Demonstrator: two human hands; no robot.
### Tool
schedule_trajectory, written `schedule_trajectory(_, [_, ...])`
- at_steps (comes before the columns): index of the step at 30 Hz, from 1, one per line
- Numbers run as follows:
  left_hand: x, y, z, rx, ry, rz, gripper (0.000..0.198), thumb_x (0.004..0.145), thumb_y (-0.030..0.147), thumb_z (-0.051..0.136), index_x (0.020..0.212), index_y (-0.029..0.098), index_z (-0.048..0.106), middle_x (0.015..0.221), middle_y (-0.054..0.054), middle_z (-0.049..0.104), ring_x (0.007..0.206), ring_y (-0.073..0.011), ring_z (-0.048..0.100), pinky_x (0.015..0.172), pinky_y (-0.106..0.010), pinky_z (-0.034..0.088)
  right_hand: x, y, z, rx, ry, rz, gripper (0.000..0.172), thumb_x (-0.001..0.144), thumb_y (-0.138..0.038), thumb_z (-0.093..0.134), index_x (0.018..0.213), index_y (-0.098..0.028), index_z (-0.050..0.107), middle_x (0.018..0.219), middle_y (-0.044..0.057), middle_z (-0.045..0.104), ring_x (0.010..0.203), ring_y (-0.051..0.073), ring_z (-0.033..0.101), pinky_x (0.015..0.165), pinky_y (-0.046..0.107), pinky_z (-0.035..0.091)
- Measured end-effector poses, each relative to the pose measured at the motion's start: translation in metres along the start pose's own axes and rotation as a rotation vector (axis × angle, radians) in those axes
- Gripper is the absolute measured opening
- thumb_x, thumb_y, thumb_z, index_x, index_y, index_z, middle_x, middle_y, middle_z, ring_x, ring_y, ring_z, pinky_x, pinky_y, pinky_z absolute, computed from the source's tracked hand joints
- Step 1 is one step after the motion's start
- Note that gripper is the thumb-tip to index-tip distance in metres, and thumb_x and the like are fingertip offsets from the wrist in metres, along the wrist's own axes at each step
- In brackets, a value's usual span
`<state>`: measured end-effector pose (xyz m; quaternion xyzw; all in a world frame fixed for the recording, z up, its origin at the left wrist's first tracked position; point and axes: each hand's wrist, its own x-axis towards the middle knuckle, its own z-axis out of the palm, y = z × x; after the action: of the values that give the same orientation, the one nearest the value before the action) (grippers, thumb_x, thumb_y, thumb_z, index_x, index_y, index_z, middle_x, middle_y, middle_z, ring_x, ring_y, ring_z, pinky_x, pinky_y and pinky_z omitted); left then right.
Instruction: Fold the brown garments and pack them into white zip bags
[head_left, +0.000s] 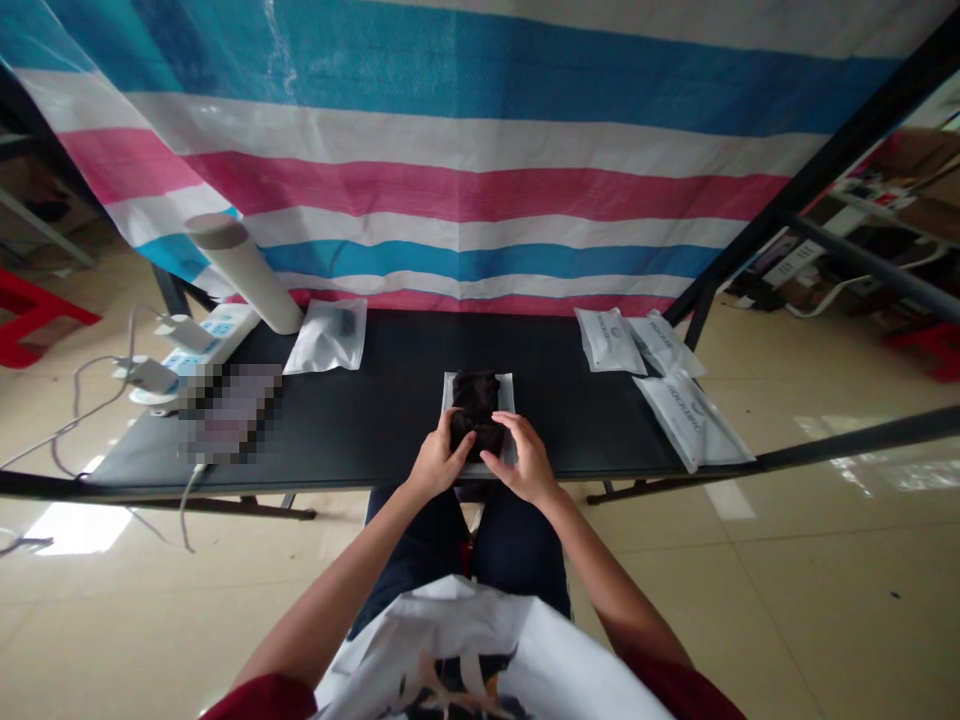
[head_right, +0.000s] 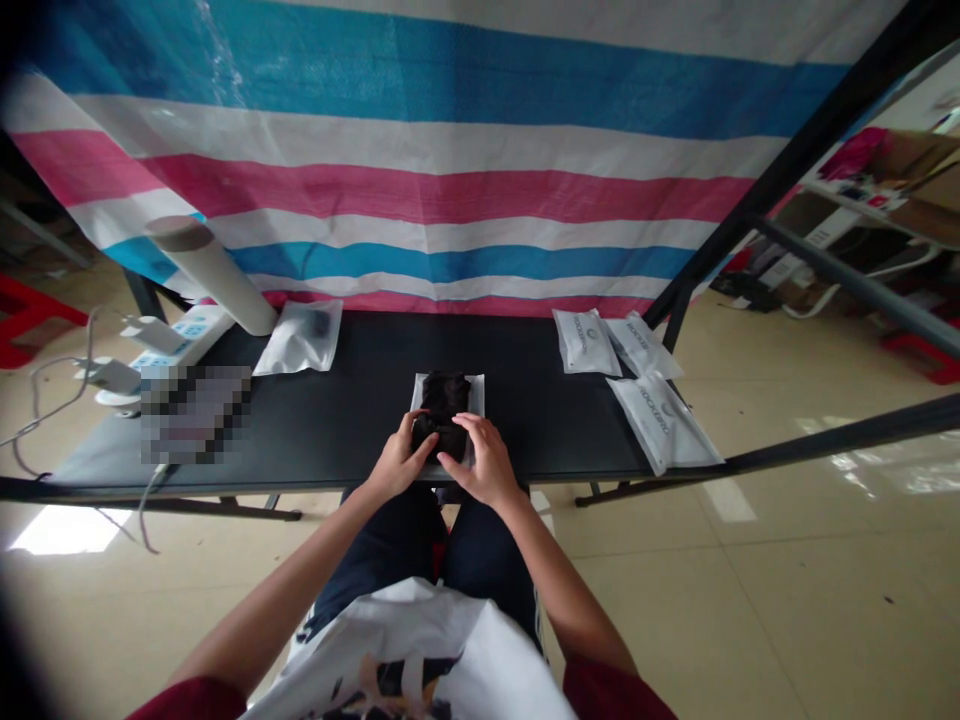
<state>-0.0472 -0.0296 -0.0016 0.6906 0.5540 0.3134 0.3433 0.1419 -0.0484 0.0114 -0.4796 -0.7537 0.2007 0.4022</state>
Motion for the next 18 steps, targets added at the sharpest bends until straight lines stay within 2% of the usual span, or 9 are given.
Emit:
schedule_trajectory(1, [0.002,0.002,0.003,0.034,0.023,-0.022,0.048,0.092,0.043,0.048,0.132,0.018,0.04,0.071,0.0,0.061,0.062,-0.0194,0.062,0.062,-0.029,0.045,-0.003,-0.001,0.004,-0.045,0.02,-0.008,0.048,0.084,-0.038,0.064,0.129,-0.026,0.053,0.13,0.012,0.059,0.124,0.028,0.054,0.106,0.048,0.045])
schedule_trajectory(3, [0.006,0.004,0.008,0.107,0.05,-0.052,0.05,0.091,0.042,0.048,0.134,0.017,0.04,0.067,0.0,0.06,0.059,-0.0204,0.062,0.06,-0.029,0.044,-0.006,-0.003,0.012,-0.129,0.062,-0.015,0.04,0.086,-0.033,0.062,0.125,-0.027,0.058,0.131,0.011,0.059,0.127,0.028,0.052,0.108,0.049,0.043])
schedule_trajectory(6, [0.011,0.005,0.01,0.178,0.062,-0.071,0.051,0.09,0.041,0.049,0.134,0.016,0.04,0.069,-0.002,0.062,0.063,-0.0229,0.065,0.061,-0.03,0.044,-0.01,-0.005,0.018,-0.192,-0.003,-0.061,0.03,0.088,-0.025,0.057,0.117,-0.03,0.064,0.123,0.008,0.065,0.124,0.027,0.055,0.107,0.048,0.044])
schedule_trajectory(11, [0.017,0.001,0.005,0.143,0.025,-0.075,0.047,0.092,0.042,0.048,0.131,0.016,0.045,0.073,-0.003,0.064,0.068,-0.0226,0.067,0.067,-0.031,0.048,-0.011,-0.007,0.02,-0.2,-0.12,-0.091,0.05,0.084,-0.029,0.061,0.133,-0.023,0.055,0.131,0.01,0.062,0.125,0.026,0.055,0.107,0.044,0.046])
schedule_trajectory(14, [0.012,-0.002,0.002,0.082,0.045,0.001,0.05,0.094,0.046,0.046,0.135,0.017,0.042,0.095,-0.009,0.067,0.091,-0.0248,0.067,0.082,-0.037,0.051,-0.007,-0.008,0.02,-0.22,-0.177,-0.095,0.06,0.08,-0.028,0.065,0.138,-0.019,0.051,0.131,0.012,0.061,0.124,0.028,0.054,0.106,0.045,0.046])
schedule_trajectory(16, [0.006,-0.003,0.002,0.047,0.077,0.057,0.052,0.095,0.048,0.044,0.137,0.017,0.041,0.117,-0.014,0.062,0.112,-0.0266,0.06,0.096,-0.042,0.047,-0.002,-0.007,0.02,-0.248,-0.224,-0.105,0.062,0.078,-0.026,0.067,0.137,-0.02,0.051,0.13,0.013,0.061,0.121,0.03,0.054,0.104,0.047,0.047])
schedule_trajectory(18, [0.0,-0.006,0.004,0.014,0.1,0.083,0.052,0.096,0.048,0.042,0.138,0.018,0.04,0.128,-0.015,0.056,0.123,-0.0264,0.053,0.105,-0.044,0.041,0.006,-0.006,0.021,-0.279,-0.263,-0.111,0.059,0.078,-0.023,0.068,0.135,-0.021,0.052,0.129,0.013,0.061,0.119,0.03,0.055,0.101,0.047,0.048])
